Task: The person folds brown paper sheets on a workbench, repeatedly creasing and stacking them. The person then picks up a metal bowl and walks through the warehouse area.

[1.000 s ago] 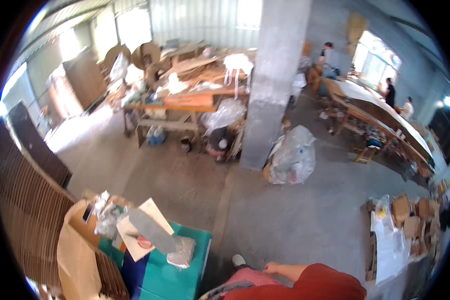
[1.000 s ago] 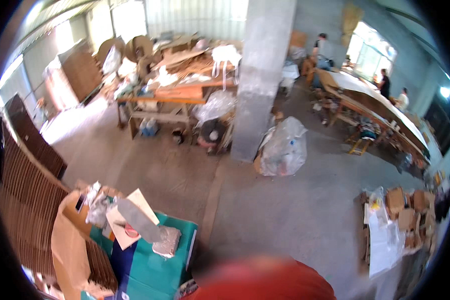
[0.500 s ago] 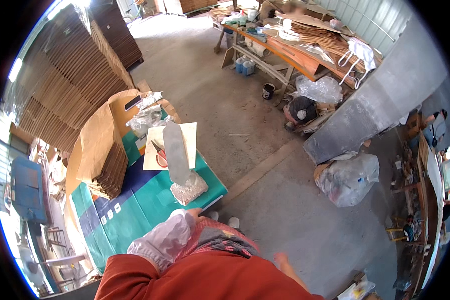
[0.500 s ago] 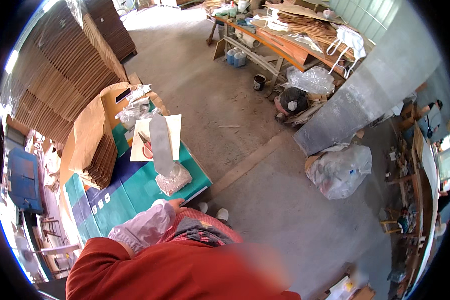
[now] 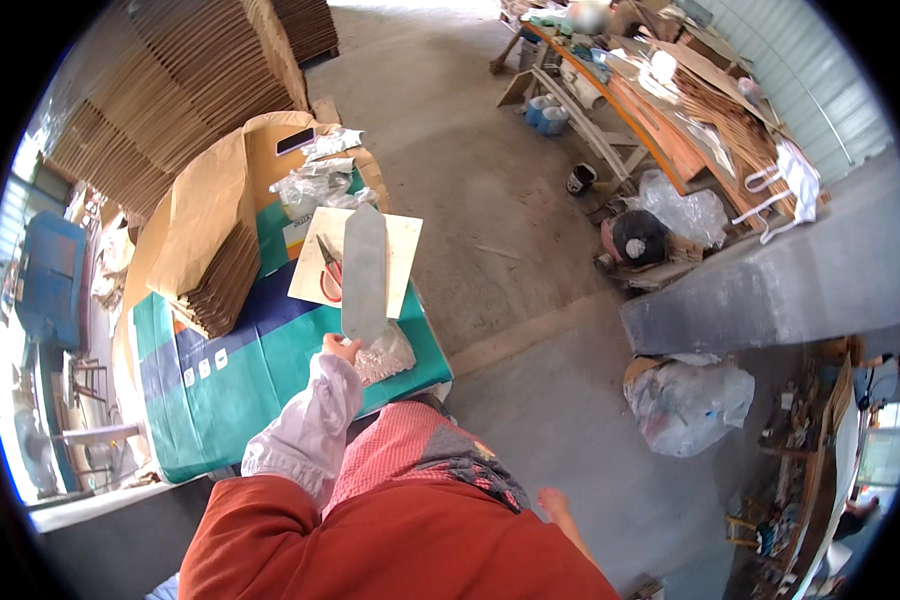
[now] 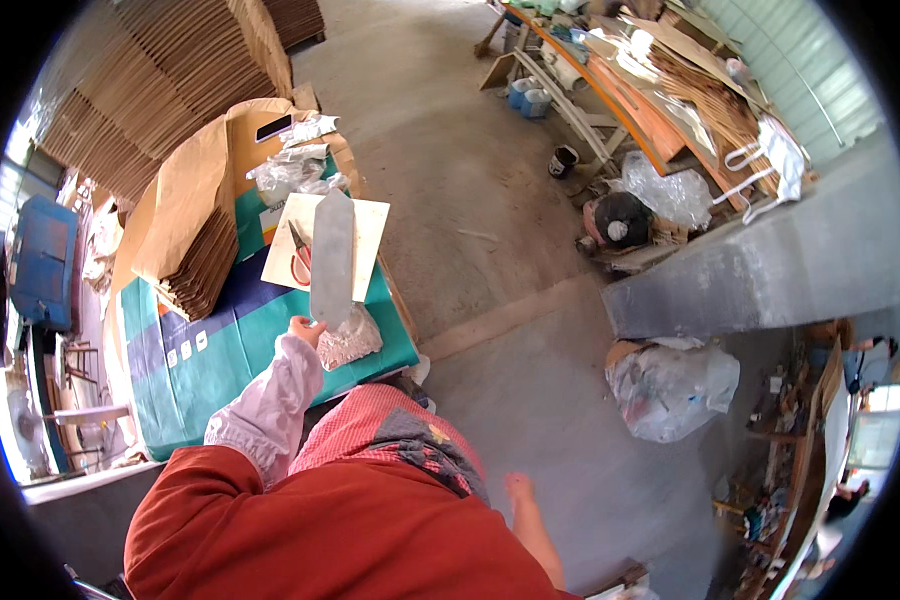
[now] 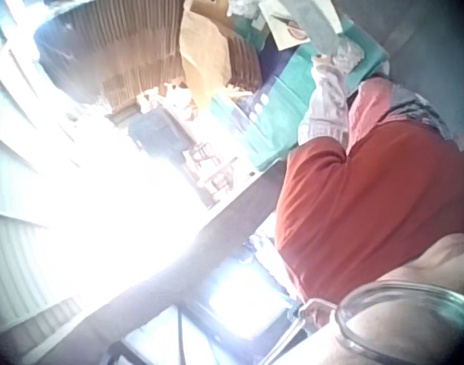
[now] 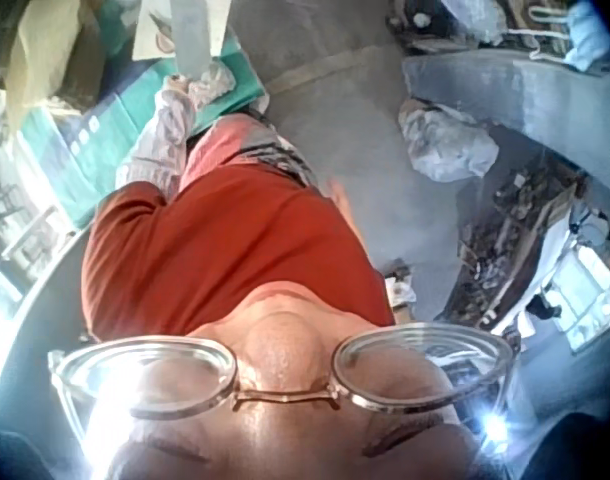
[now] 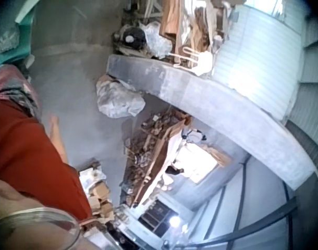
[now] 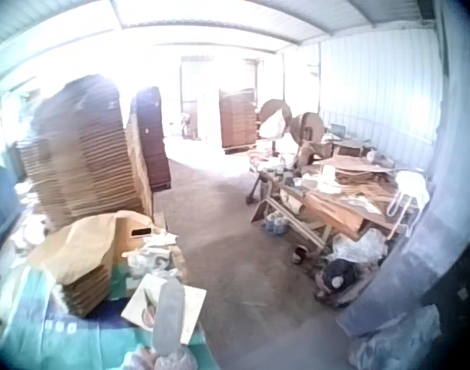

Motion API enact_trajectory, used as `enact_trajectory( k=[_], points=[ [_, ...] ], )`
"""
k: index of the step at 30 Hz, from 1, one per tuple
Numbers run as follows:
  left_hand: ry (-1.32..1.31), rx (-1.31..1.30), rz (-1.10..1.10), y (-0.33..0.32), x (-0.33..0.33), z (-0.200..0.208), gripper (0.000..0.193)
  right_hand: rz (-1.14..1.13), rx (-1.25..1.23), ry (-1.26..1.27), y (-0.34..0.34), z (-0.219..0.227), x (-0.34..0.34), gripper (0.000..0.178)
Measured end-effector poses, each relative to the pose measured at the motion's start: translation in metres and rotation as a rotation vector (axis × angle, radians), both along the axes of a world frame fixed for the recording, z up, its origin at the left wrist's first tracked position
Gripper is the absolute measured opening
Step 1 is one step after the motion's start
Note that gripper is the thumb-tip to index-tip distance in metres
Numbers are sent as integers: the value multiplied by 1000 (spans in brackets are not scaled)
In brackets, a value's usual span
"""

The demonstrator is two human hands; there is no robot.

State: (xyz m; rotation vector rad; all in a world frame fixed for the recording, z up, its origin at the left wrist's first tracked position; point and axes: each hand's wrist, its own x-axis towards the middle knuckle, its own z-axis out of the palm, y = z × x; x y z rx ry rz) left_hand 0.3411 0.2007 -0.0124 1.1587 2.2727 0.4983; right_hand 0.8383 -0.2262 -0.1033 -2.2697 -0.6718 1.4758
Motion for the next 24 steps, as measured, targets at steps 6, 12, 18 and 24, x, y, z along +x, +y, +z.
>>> enact_trajectory(
  k=[6,12,18,24],
  points=[
    [17,140,19,37,-15,-15,55,10,-69,-23,80,1,49,18],
    [76,-100,88,82,28,65,58,-74,31,-1,199,67,23,30],
    [-164,-238,316,78,31,8,55,370,33,26,243,50,27,35],
    [-173,-92,391,47,-25,-67,22,555,93,180,337,105,37,37]
  ],
)
